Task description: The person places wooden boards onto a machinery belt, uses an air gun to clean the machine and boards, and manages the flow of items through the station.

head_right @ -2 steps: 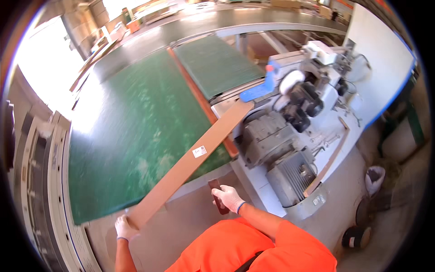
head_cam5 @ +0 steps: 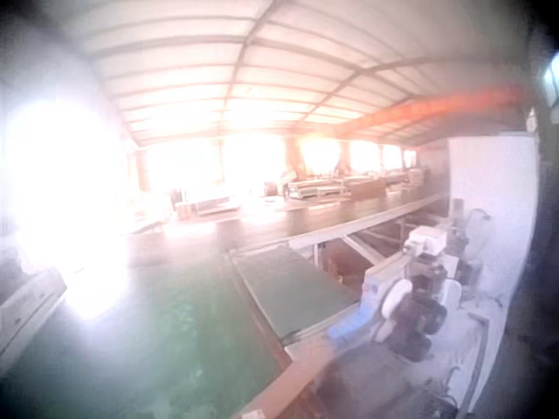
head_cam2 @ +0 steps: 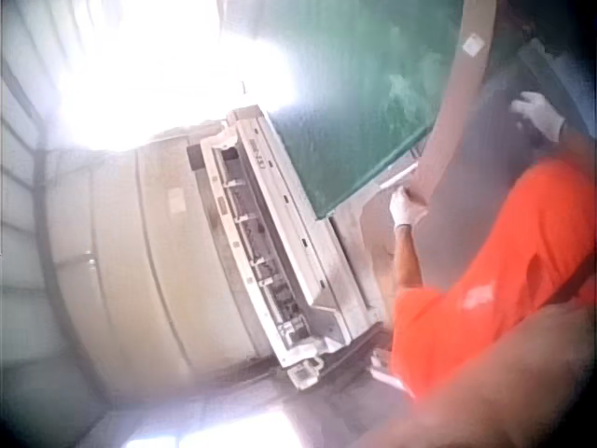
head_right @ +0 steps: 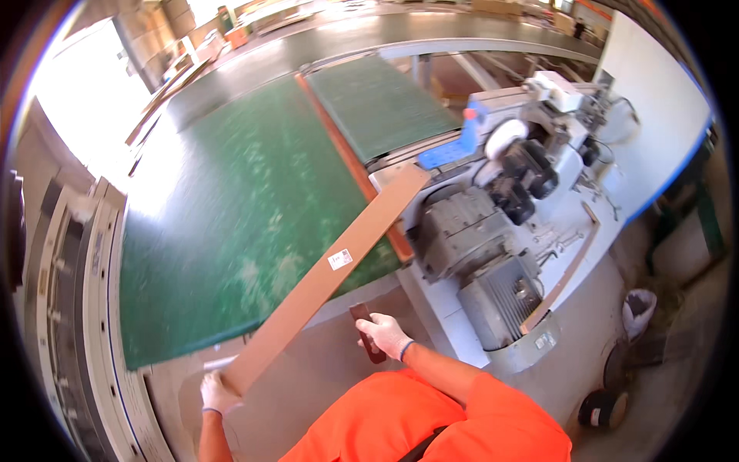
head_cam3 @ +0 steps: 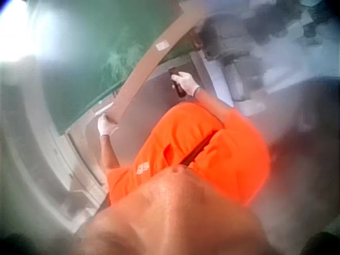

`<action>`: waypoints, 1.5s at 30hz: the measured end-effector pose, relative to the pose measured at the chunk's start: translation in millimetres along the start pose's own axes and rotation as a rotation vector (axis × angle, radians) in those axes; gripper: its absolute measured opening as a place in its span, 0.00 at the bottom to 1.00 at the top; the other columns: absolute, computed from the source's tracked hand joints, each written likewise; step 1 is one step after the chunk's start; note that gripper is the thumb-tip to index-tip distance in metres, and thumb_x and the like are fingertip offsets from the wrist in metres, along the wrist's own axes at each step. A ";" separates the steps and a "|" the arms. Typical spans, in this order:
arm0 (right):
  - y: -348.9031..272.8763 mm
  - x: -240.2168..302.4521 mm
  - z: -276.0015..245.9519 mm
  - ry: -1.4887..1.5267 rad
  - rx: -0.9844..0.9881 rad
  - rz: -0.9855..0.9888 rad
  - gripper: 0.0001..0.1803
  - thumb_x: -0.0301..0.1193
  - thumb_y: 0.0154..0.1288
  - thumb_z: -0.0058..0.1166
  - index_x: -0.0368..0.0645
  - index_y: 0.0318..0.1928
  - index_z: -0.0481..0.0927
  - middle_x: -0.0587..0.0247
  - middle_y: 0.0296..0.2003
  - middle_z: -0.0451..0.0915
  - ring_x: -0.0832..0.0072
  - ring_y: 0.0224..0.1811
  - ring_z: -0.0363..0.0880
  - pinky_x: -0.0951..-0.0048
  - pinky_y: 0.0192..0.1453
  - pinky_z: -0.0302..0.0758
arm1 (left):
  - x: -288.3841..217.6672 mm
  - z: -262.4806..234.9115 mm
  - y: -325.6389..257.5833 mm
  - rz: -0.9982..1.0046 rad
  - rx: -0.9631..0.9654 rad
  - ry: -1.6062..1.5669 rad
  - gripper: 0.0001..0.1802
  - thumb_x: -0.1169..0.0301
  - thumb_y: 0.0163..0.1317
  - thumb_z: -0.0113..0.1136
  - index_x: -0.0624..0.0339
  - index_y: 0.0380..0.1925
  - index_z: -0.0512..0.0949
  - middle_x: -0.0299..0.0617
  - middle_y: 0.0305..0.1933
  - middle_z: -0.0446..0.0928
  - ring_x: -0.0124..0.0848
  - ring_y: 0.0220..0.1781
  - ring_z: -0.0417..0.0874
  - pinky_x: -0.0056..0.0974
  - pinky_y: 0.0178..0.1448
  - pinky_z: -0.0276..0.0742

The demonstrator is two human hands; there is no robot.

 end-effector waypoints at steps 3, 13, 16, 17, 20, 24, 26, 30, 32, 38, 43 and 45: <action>15.0 -24.4 78.3 -0.127 0.206 0.009 0.13 0.38 0.78 0.60 0.40 0.44 0.81 0.65 0.31 0.81 0.74 0.35 0.88 0.73 0.29 0.76 | 10.5 41.2 -114.4 -0.143 0.151 -0.050 0.49 0.54 0.29 0.84 0.63 0.55 0.76 0.56 0.55 0.80 0.54 0.58 0.83 0.50 0.64 0.82; 18.6 -26.1 168.2 0.023 0.184 -0.026 0.11 0.35 0.79 0.57 0.40 0.42 0.79 0.56 0.30 0.86 0.71 0.23 0.82 0.68 0.24 0.76 | -79.0 97.7 -154.4 -0.373 0.068 -0.878 0.34 0.43 0.62 0.71 0.72 0.39 0.83 0.58 0.39 0.87 0.45 0.43 0.89 0.49 0.50 0.83; -26.4 -39.0 143.5 -0.068 0.122 -0.004 0.12 0.37 0.80 0.56 0.42 0.41 0.78 0.58 0.29 0.85 0.73 0.20 0.80 0.71 0.20 0.71 | -137.6 85.1 -81.6 -0.221 -0.019 -1.090 0.32 0.49 0.74 0.61 0.76 0.49 0.84 0.58 0.43 0.88 0.39 0.46 0.88 0.45 0.53 0.82; -42.9 -39.6 138.8 -0.128 0.143 -0.008 0.12 0.37 0.80 0.56 0.42 0.42 0.78 0.58 0.28 0.84 0.73 0.19 0.79 0.72 0.19 0.69 | -151.9 90.8 -56.0 -0.223 0.051 -1.099 0.33 0.48 0.75 0.60 0.77 0.52 0.83 0.59 0.45 0.88 0.40 0.47 0.89 0.45 0.55 0.82; -81.4 -54.9 129.8 -0.279 0.095 0.069 0.13 0.35 0.79 0.53 0.39 0.53 0.79 0.59 0.29 0.84 0.75 0.19 0.79 0.73 0.18 0.68 | -195.1 97.8 -4.3 -0.252 0.124 -1.304 0.33 0.47 0.78 0.57 0.75 0.48 0.84 0.51 0.41 0.87 0.36 0.44 0.86 0.43 0.53 0.81; -96.9 -63.5 127.5 -0.219 -0.055 0.088 0.20 0.32 0.78 0.53 0.39 0.65 0.79 0.65 0.27 0.80 0.80 0.15 0.70 0.74 0.17 0.66 | -227.2 109.6 22.5 -0.243 0.179 -1.308 0.34 0.47 0.78 0.57 0.77 0.50 0.83 0.55 0.43 0.87 0.39 0.46 0.85 0.45 0.55 0.80; -91.9 -65.6 127.9 -0.206 -0.039 0.115 0.21 0.31 0.77 0.52 0.38 0.66 0.79 0.65 0.27 0.80 0.80 0.15 0.70 0.74 0.17 0.66 | -226.6 117.6 22.1 -0.283 0.153 -1.316 0.34 0.47 0.78 0.56 0.77 0.50 0.83 0.56 0.43 0.87 0.40 0.46 0.86 0.45 0.56 0.80; -70.8 -56.4 136.6 -0.184 -0.059 0.068 0.13 0.30 0.77 0.52 0.40 0.54 0.84 0.66 0.26 0.80 0.80 0.15 0.70 0.74 0.17 0.63 | -221.9 106.1 10.8 -0.287 0.006 -1.246 0.32 0.48 0.79 0.55 0.76 0.50 0.83 0.62 0.46 0.87 0.47 0.49 0.87 0.48 0.58 0.80; -47.3 -33.8 151.3 -0.180 -0.052 0.028 0.10 0.31 0.77 0.52 0.42 0.47 0.84 0.65 0.25 0.81 0.80 0.15 0.70 0.74 0.16 0.63 | -205.3 105.5 -3.8 -0.292 -0.018 -1.176 0.32 0.49 0.80 0.54 0.76 0.49 0.83 0.65 0.48 0.87 0.52 0.52 0.88 0.49 0.60 0.80; 62.5 -2.8 176.1 -0.161 -0.008 -0.057 0.10 0.28 0.73 0.53 0.40 0.46 0.87 0.60 0.26 0.84 0.75 0.17 0.76 0.69 0.17 0.66 | -144.1 93.9 -85.5 -0.270 -0.086 -0.925 0.29 0.48 0.79 0.53 0.69 0.47 0.83 0.67 0.45 0.85 0.60 0.52 0.86 0.54 0.59 0.79; 111.3 13.4 204.3 -0.149 -0.013 -0.036 0.09 0.29 0.72 0.55 0.40 0.44 0.86 0.57 0.27 0.85 0.71 0.16 0.78 0.67 0.17 0.68 | -96.6 103.9 -174.6 -0.380 -0.051 -0.868 0.28 0.48 0.78 0.54 0.67 0.44 0.83 0.65 0.40 0.85 0.60 0.47 0.87 0.54 0.55 0.81; 124.6 15.0 214.1 -0.136 -0.027 -0.051 0.09 0.29 0.72 0.55 0.40 0.44 0.86 0.57 0.27 0.85 0.71 0.16 0.78 0.66 0.17 0.69 | -82.8 113.7 -208.9 -0.421 -0.054 -0.868 0.27 0.49 0.77 0.56 0.66 0.42 0.83 0.63 0.37 0.85 0.59 0.43 0.88 0.54 0.50 0.82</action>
Point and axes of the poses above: each hand's wrist, its own y-axis towards the middle knuckle, its own z-axis out of the palm, x = y × z, the point moved 8 cm from there along y, towards the middle knuckle
